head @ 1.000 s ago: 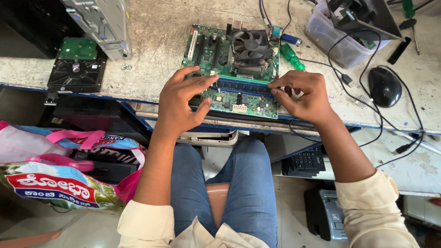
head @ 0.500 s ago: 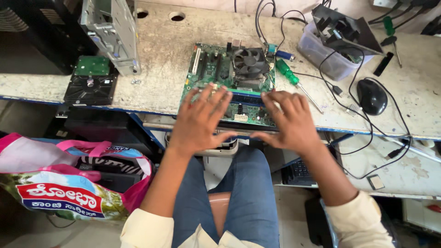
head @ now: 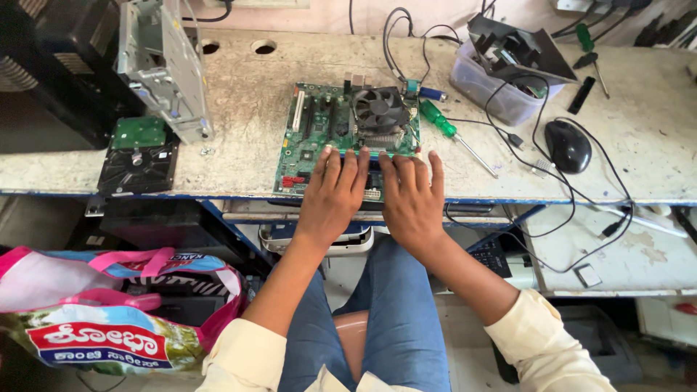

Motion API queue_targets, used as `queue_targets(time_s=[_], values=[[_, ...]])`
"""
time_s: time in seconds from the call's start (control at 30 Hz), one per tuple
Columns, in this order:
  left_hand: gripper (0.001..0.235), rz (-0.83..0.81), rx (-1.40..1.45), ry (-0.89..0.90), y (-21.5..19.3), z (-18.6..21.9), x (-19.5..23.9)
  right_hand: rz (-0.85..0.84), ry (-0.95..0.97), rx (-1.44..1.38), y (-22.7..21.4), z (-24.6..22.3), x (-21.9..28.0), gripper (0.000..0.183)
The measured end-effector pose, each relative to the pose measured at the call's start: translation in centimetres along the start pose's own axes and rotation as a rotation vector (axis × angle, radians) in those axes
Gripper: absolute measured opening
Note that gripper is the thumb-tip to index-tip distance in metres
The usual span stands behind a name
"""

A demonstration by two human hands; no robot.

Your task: The person works on a desktop motherboard placed on a workbench, using a green screwdriver to tighten screws around the CPU cooler and inspecting various slots and connectors. The person repeatedly adjusts the motherboard's position and checks components with both hands.

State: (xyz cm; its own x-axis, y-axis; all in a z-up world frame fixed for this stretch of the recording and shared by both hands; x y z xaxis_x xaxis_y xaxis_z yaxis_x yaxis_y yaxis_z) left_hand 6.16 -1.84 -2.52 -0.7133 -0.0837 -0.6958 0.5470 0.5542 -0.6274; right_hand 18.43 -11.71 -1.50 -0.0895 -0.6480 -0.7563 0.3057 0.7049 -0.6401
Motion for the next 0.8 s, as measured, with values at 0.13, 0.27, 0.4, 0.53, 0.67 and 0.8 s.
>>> queue_targets(time_s=[0.13, 0.27, 0.4, 0.53, 0.67, 0.8], values=[[0.047, 0.012, -0.052, 0.045, -0.2, 0.2, -0.4, -0.017, -0.029, 0.044, -0.1, -0.4, -0.7, 0.050], [0.040, 0.038, -0.096, 0.089, -0.1, -0.1, -0.8, -0.087, -0.073, -0.004, -0.1, -0.1, -1.2, 0.061], [0.031, 0.074, -0.139, 0.121, -0.2, -0.4, -1.0, -0.088, -0.130, -0.004, -0.2, 0.5, -1.6, 0.063], [0.025, 0.129, -0.128, 0.135, -0.5, -0.7, -1.1, -0.083, -0.142, 0.001, -0.1, 0.5, -1.5, 0.058], [0.023, 0.142, -0.107, 0.131, -0.1, -0.7, -0.9, -0.069, -0.147, -0.011, 0.1, 0.6, -1.4, 0.056], [0.021, 0.148, -0.076, 0.118, 0.2, -0.6, -0.6, -0.072, -0.127, -0.047, -0.2, 0.3, -1.7, 0.057]])
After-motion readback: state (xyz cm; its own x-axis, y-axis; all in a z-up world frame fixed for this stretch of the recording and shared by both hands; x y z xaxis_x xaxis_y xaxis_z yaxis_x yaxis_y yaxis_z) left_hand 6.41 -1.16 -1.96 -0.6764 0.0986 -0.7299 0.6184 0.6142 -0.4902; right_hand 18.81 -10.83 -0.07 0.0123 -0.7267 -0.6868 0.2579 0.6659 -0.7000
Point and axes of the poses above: each hand's wrist, its own x-axis away from the middle knuckle, its own y-axis out of the palm, z = x × y, the point moved 2 cm from there along -x, towards the middle knuckle, and after that the axes turned 6 degrees about y, right-handed, at the moved point
